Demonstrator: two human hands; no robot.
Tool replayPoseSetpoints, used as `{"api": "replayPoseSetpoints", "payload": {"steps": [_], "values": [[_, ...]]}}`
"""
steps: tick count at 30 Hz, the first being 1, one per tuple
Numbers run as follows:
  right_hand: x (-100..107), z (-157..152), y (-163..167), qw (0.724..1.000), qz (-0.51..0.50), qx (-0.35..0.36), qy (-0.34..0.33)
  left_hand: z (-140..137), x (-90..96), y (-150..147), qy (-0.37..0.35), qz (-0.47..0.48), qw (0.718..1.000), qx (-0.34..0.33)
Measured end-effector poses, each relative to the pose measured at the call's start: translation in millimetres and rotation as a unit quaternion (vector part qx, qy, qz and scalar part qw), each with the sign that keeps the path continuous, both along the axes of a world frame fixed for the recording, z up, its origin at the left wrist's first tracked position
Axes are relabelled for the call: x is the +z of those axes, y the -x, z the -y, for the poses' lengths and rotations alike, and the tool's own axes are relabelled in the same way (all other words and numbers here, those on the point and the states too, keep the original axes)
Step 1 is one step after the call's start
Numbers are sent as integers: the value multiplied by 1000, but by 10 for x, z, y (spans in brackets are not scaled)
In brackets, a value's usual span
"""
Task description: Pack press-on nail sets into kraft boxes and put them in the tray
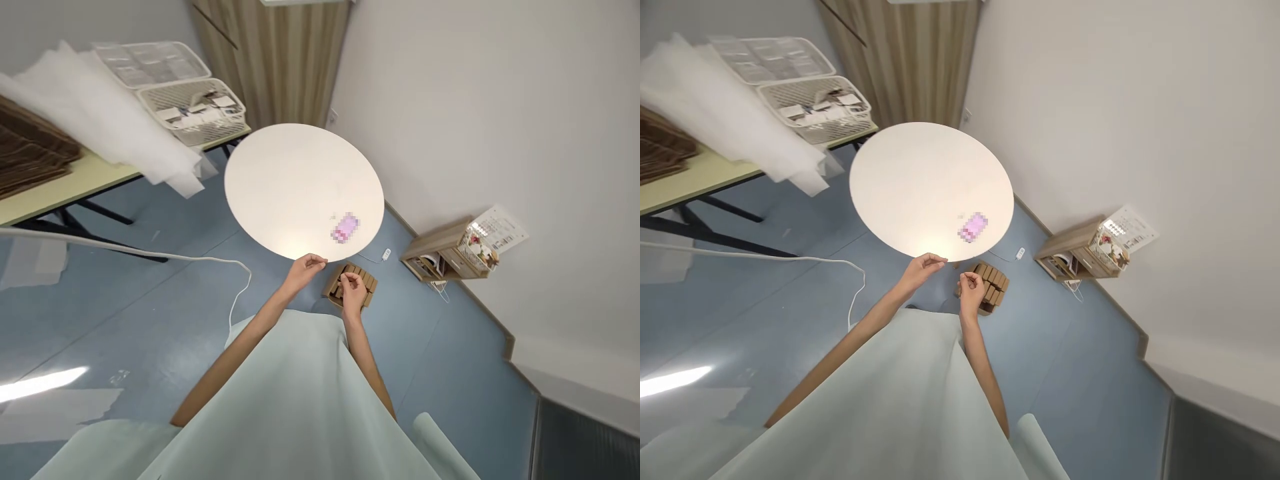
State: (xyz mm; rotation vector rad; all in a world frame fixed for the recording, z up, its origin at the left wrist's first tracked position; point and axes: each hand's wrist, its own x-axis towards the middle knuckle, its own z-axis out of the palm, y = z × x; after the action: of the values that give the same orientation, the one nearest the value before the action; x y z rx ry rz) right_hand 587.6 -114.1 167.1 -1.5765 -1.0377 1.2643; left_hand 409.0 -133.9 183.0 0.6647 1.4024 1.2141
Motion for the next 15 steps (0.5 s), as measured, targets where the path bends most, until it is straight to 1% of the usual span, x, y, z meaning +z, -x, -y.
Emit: {"api": "replayPoseSetpoints", "payload": {"steps": [4, 7, 11, 15], "values": [[146, -88, 499, 997, 8, 69, -19, 146, 37, 440, 0, 1, 999, 53], [206, -171, 918, 994, 18, 106, -15, 231, 56, 799, -11, -6, 996, 88], [224, -253, 1520, 990, 9, 143, -1, 310, 96, 1300, -10, -16, 991, 130], [193, -361, 2101, 985, -8, 173, 11, 267, 145, 1849, -6, -36, 987, 159]]}}
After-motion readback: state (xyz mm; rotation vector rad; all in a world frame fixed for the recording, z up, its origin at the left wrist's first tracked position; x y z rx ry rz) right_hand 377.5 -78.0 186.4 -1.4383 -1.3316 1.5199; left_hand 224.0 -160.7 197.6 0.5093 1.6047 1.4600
